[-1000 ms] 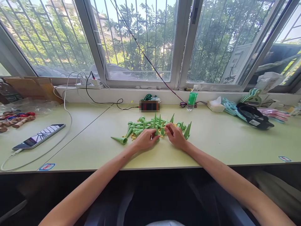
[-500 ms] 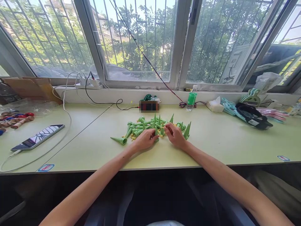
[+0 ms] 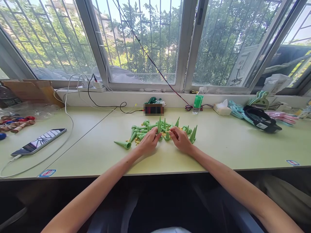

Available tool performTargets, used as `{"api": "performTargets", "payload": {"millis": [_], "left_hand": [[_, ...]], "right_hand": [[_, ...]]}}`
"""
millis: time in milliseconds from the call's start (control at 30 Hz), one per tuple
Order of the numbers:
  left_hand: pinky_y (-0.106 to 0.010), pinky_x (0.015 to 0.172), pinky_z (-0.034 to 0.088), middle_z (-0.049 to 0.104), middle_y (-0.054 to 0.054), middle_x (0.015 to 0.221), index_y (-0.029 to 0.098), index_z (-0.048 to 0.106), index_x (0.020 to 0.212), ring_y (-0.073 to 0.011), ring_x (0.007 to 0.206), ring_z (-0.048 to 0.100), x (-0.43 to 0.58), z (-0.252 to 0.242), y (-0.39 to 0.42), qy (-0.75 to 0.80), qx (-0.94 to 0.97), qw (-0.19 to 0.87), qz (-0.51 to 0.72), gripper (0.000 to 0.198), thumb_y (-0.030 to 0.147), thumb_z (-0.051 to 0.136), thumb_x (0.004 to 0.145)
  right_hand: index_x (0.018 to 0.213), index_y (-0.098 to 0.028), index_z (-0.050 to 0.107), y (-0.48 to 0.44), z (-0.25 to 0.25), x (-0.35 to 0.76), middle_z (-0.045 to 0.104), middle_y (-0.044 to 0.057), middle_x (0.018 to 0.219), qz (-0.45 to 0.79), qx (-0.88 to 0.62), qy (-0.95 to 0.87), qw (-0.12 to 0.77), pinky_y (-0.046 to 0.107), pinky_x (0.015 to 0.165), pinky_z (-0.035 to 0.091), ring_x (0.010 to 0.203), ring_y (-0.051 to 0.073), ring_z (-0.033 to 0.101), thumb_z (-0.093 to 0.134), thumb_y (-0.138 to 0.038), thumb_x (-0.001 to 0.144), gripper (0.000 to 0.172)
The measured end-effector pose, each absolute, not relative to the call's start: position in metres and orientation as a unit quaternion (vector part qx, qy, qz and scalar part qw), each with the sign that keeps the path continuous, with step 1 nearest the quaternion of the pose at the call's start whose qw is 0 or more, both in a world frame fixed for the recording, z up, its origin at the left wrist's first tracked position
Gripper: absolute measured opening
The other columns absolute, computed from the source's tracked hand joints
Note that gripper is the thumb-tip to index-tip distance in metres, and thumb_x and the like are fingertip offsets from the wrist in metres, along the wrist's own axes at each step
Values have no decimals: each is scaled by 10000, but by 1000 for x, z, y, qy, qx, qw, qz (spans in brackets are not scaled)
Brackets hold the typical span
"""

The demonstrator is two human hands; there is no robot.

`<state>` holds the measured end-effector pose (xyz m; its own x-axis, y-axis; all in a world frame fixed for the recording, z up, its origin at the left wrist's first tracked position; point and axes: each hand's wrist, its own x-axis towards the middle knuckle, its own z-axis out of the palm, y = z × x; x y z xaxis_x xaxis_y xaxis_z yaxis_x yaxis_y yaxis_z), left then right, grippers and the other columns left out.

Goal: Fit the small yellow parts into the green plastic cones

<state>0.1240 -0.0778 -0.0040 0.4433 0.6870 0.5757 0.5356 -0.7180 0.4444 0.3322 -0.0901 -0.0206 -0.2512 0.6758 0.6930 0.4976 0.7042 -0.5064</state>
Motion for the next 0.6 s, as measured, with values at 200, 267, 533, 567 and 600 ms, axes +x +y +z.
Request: {"api": "performTargets", "payload": {"millis": [200, 267, 533, 567, 600], "left_hand": [[-261, 571, 303, 417, 26, 649, 209, 310, 727, -125, 582, 375, 124, -2, -77, 371, 828, 112, 404, 268, 263, 441, 955], [-259, 570, 304, 422, 26, 645, 208, 312, 727, -122, 576, 374, 124, -1, -77, 372, 827, 111, 406, 268, 262, 443, 954], [-256, 582, 323, 434, 27, 646, 206, 322, 742, -119, 580, 408, 123, -2, -76, 378, 818, 118, 417, 256, 275, 419, 969], [-256, 580, 321, 424, 29, 641, 207, 313, 739, -118, 577, 401, 123, -2, -76, 381, 817, 116, 417, 262, 276, 418, 969], [-256, 576, 318, 416, 31, 636, 207, 308, 738, -117, 573, 394, 123, -2, -75, 383, 817, 115, 416, 266, 277, 417, 969]], "right_hand": [[945, -202, 522, -90, -22, 333, 413, -73, 554, 91, -370, -792, 477, 241, 527, 288, 465, 100, 352, 441, -330, 989, 158], [942, -204, 521, -90, -22, 332, 416, -71, 562, 92, -370, -793, 475, 241, 529, 289, 470, 101, 352, 443, -335, 988, 160], [952, -203, 527, -93, -19, 332, 384, -75, 564, 108, -374, -787, 478, 240, 529, 289, 479, 102, 345, 441, -329, 990, 157], [951, -204, 528, -94, -18, 332, 384, -75, 563, 109, -374, -787, 478, 241, 530, 290, 479, 102, 345, 441, -330, 989, 158], [949, -204, 529, -94, -18, 332, 386, -74, 564, 109, -374, -788, 477, 241, 531, 292, 480, 103, 345, 442, -332, 989, 160]]}}
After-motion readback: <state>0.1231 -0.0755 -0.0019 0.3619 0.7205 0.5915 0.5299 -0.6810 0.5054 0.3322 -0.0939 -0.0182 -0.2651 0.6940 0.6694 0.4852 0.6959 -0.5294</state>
